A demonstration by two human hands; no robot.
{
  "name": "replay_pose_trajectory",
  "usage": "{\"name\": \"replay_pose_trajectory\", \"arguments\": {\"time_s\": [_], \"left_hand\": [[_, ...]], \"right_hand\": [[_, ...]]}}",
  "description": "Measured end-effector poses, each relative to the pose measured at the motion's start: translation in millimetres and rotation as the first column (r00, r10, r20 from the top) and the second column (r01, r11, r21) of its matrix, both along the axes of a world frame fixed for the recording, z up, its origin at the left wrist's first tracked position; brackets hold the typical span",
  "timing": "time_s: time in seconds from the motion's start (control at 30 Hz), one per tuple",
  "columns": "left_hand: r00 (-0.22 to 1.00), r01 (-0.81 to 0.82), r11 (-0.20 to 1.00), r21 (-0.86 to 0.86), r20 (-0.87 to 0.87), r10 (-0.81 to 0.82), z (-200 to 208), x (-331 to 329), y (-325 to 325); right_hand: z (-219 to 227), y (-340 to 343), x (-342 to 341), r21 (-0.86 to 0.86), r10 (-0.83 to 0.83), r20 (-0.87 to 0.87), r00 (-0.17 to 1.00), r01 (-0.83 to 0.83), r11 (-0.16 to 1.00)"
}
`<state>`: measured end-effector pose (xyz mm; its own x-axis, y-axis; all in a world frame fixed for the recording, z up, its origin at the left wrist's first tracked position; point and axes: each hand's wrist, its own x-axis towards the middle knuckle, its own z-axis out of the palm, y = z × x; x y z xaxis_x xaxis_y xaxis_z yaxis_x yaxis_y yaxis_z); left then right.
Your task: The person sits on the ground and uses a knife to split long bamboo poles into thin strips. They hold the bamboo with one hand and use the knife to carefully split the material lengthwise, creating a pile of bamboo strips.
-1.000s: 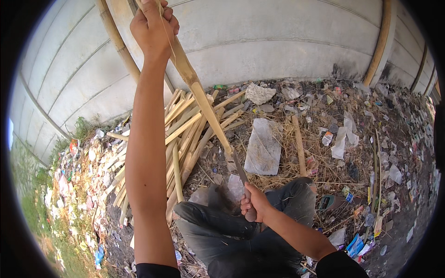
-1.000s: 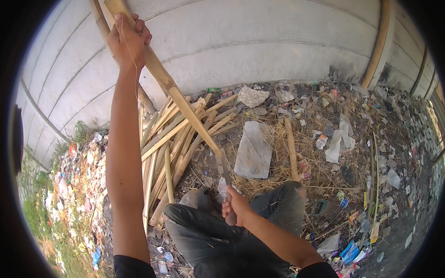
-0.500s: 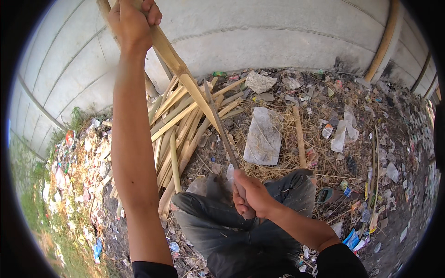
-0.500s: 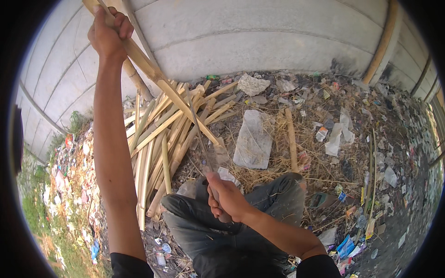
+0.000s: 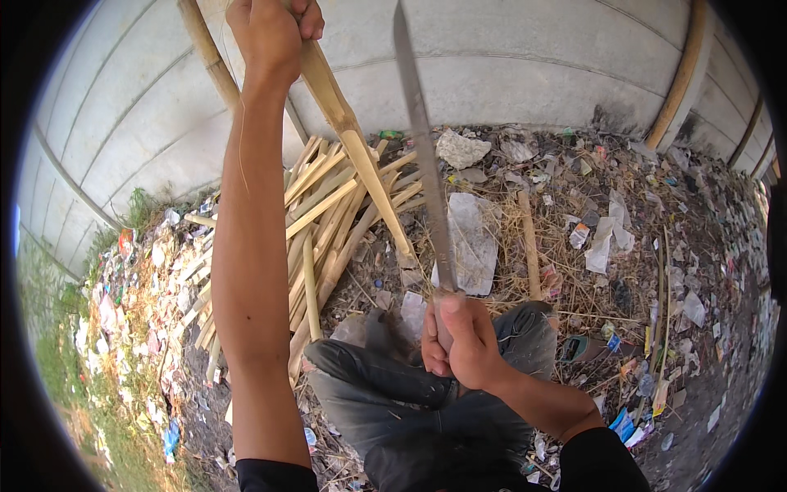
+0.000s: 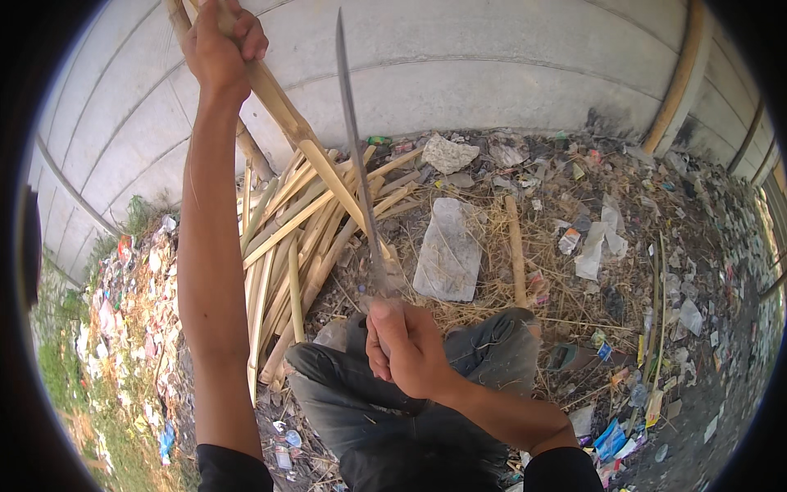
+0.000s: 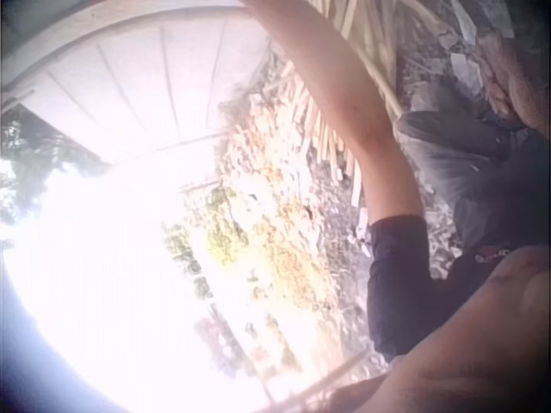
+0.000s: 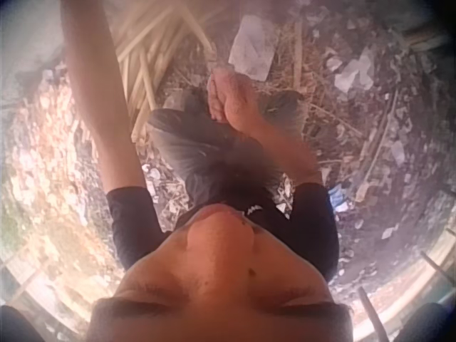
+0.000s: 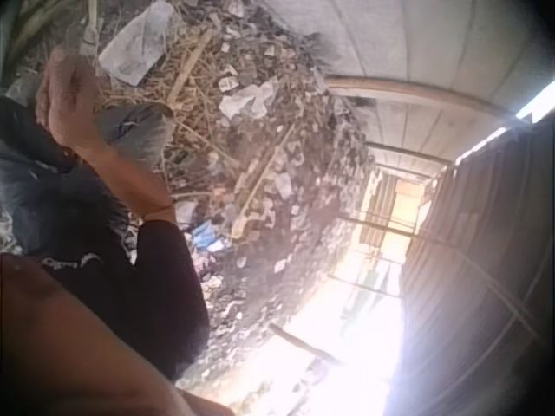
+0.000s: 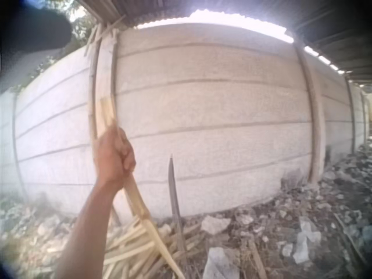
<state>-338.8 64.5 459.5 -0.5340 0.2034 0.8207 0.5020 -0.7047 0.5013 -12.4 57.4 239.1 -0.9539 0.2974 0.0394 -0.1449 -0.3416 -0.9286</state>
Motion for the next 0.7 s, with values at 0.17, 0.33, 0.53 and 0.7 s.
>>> {"name": "replay_pose_trajectory", "arguments": {"time_s": [0.17,0.33,0.53,0.7], "left_hand": [[0.987,-0.146,0.986,-0.081,0.057,0.150,1,21,-9],[0.999,0.004,1.000,0.007,0.042,-0.005,3,2,-8],[0.994,-0.112,0.994,-0.006,-0.019,0.112,4,10,2],[0.980,-0.185,0.978,-0.096,0.057,0.191,0,28,3]], "right_hand": [[-24,35,8,-0.288,0.120,0.366,0.923,-0.010,0.958],[56,37,20,-0.163,-0.038,-0.321,0.946,-0.016,0.987],[-37,1,-6,-0.118,-0.106,-0.062,0.992,0.099,0.988],[-128,20,-17,-0.394,0.133,0.641,0.756,0.174,0.903]]}}
